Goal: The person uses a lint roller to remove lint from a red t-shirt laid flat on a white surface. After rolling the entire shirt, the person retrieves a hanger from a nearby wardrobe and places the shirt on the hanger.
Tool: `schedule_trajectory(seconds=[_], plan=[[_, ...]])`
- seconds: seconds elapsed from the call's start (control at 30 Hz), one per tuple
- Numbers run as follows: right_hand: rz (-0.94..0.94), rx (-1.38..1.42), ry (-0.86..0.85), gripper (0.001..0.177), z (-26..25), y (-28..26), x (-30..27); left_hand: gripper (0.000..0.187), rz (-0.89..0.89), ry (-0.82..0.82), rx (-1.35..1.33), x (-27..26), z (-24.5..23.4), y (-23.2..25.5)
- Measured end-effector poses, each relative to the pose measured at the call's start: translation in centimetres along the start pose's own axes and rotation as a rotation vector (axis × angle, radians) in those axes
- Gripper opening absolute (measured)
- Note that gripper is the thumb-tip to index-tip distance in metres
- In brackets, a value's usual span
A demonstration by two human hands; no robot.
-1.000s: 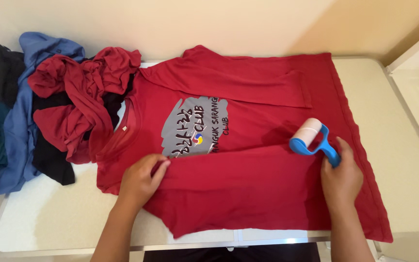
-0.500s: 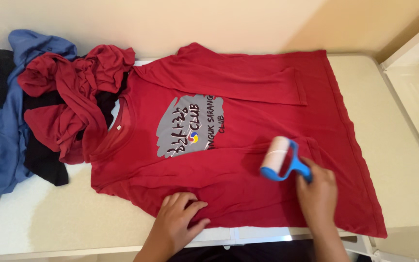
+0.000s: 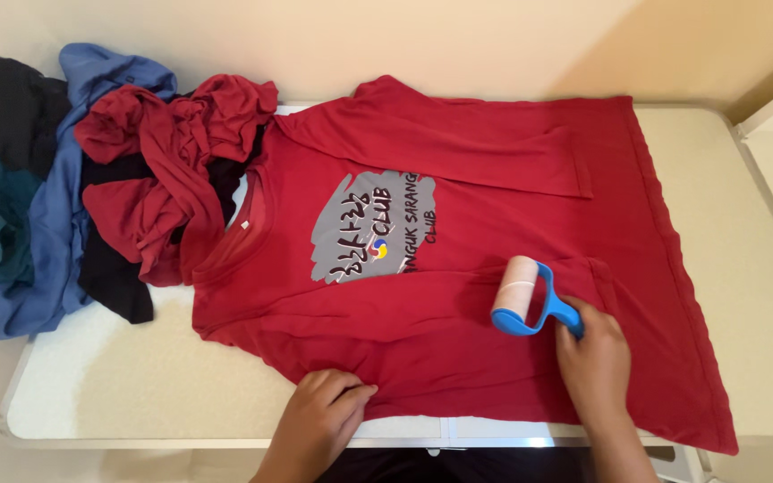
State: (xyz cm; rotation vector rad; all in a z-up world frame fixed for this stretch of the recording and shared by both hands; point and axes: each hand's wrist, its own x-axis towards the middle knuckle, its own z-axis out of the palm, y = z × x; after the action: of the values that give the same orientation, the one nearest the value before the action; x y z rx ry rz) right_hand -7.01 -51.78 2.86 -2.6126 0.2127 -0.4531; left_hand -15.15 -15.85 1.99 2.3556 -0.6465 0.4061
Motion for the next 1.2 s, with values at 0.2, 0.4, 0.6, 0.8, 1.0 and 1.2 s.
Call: schedule_trajectory(seconds=[0.2, 0.4, 0.6, 0.8, 1.0, 1.2], plan=[[-0.104, 0.143, -0.053, 0.034, 1.9, -3.2, 1.1, 0.023, 0.043, 0.058, 0.003, -0.5, 0.8, 0.1], [-0.128, 0.045, -0.088, 0.027, 2.8, -4.1, 3.0, 0.022, 0.042, -0.027, -0.027, -2.1, 0.4, -1.1], [-0.063, 0.054, -0.127, 0.028, 2.6, -3.3, 3.6, 0.021, 0.022, -0.138, -0.089, -1.3, -1.0, -0.8], [-0.199, 0.131, 0.008, 0.034, 3.0, -2.6, 2.6, 0.019, -0.131, 0.080, 0.030, 3.3, -1.4, -2.1], [-0.118, -0.059, 0.209, 0.035, 1.8, 0.6, 2.6, 0.026, -0.144, 0.253, 0.215, 7.5, 0.4, -5.2], [-0.033, -0.113, 0.220, 0.029, 0.5, 3.4, 2.1, 0.014, -0.294, 0.138, 0.136, 7.5, 1.6, -6.5]])
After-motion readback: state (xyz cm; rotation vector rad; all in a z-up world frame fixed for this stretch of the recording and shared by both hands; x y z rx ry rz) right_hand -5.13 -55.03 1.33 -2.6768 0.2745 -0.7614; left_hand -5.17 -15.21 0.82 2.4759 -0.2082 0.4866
